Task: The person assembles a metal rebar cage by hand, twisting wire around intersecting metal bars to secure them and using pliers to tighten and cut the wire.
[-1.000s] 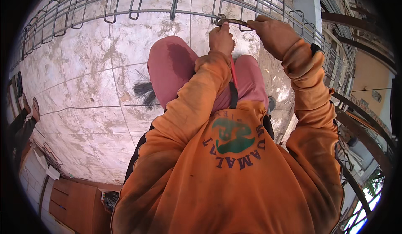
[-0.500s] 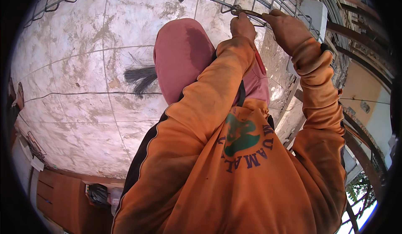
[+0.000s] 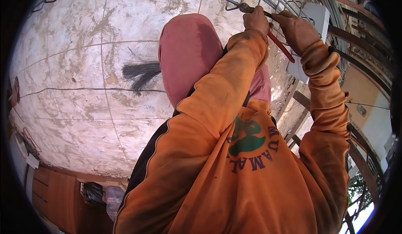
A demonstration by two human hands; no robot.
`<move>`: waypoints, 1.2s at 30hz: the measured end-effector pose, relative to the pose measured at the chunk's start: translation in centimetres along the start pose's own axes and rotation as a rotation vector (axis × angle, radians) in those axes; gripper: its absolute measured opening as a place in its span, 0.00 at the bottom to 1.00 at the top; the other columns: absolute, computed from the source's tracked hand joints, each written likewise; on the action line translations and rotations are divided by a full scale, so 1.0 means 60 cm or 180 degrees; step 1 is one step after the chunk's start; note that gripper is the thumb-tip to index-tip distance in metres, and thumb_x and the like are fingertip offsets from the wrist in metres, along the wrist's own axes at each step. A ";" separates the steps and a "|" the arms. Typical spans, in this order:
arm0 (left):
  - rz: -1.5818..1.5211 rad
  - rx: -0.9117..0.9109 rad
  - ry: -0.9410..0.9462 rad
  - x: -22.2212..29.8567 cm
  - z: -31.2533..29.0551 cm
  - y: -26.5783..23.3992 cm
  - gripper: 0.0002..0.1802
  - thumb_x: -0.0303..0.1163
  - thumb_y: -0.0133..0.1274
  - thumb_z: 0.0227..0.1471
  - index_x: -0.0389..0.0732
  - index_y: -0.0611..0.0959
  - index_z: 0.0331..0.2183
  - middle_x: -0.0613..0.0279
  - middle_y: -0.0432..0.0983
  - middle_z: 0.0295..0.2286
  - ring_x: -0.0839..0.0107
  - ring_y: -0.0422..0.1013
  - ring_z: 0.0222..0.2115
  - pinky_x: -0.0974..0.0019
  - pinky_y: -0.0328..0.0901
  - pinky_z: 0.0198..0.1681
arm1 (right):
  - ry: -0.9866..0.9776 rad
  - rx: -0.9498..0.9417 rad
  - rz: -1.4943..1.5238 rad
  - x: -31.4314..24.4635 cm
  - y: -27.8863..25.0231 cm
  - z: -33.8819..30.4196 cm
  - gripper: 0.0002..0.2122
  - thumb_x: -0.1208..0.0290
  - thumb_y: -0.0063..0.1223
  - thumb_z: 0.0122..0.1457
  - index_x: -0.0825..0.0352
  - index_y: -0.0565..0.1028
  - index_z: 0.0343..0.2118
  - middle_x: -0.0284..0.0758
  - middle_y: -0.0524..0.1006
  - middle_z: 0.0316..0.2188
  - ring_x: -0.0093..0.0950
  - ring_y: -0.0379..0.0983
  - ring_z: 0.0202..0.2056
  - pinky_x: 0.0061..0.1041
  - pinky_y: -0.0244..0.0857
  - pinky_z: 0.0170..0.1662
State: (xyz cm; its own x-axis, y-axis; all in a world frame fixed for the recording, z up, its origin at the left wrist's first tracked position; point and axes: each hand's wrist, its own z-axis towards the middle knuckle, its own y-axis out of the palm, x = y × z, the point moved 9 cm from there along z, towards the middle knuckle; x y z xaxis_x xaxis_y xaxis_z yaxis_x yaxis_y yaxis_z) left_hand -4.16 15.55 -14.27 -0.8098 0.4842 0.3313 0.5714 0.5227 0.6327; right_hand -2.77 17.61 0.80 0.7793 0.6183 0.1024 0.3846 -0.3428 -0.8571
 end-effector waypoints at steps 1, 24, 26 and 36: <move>0.0493 -0.0013 0.0282 -0.003 0.020 -0.005 0.12 0.31 0.42 0.53 0.29 0.72 0.29 0.50 0.69 0.19 0.62 0.69 0.16 0.62 0.61 0.16 | -0.0072 0.0047 0.0041 -0.008 -0.009 0.004 0.16 0.75 0.44 0.55 0.60 0.72 0.47 0.39 0.74 0.38 0.40 0.74 0.38 0.36 0.70 0.40; 0.0225 0.1263 -0.0068 0.002 0.018 -0.007 0.32 0.50 0.43 0.55 0.25 0.73 0.41 0.36 0.72 0.40 0.45 0.69 0.43 0.55 0.61 0.48 | -0.1200 0.0399 -0.1865 0.104 0.008 0.072 0.21 0.68 0.47 0.56 0.56 0.64 0.54 0.36 0.70 0.36 0.37 0.73 0.38 0.35 0.67 0.40; 0.0062 0.1311 -0.0107 -0.007 0.029 -0.007 0.32 0.52 0.42 0.56 0.29 0.70 0.43 0.39 0.73 0.36 0.50 0.70 0.39 0.54 0.65 0.44 | -0.1162 0.0354 -0.1807 0.104 0.010 0.074 0.20 0.68 0.47 0.56 0.56 0.65 0.53 0.36 0.70 0.36 0.37 0.72 0.39 0.35 0.67 0.40; -0.2440 0.0306 -0.0193 -0.046 0.057 0.053 0.27 0.48 0.36 0.60 0.31 0.65 0.45 0.46 0.73 0.32 0.55 0.74 0.31 0.55 0.75 0.35 | -0.0966 -0.0022 -0.1397 0.093 -0.003 0.078 0.22 0.72 0.51 0.52 0.55 0.67 0.52 0.37 0.73 0.34 0.39 0.75 0.36 0.35 0.69 0.38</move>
State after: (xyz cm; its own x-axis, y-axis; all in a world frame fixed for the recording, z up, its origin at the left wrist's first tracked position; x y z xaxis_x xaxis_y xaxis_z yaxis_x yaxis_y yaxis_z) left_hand 0.36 18.26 -15.55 -0.9766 -0.0014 -0.2153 -0.1346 0.7845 0.6053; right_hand -0.79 24.40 -0.84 0.3665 0.8811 0.2991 0.6463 -0.0098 -0.7630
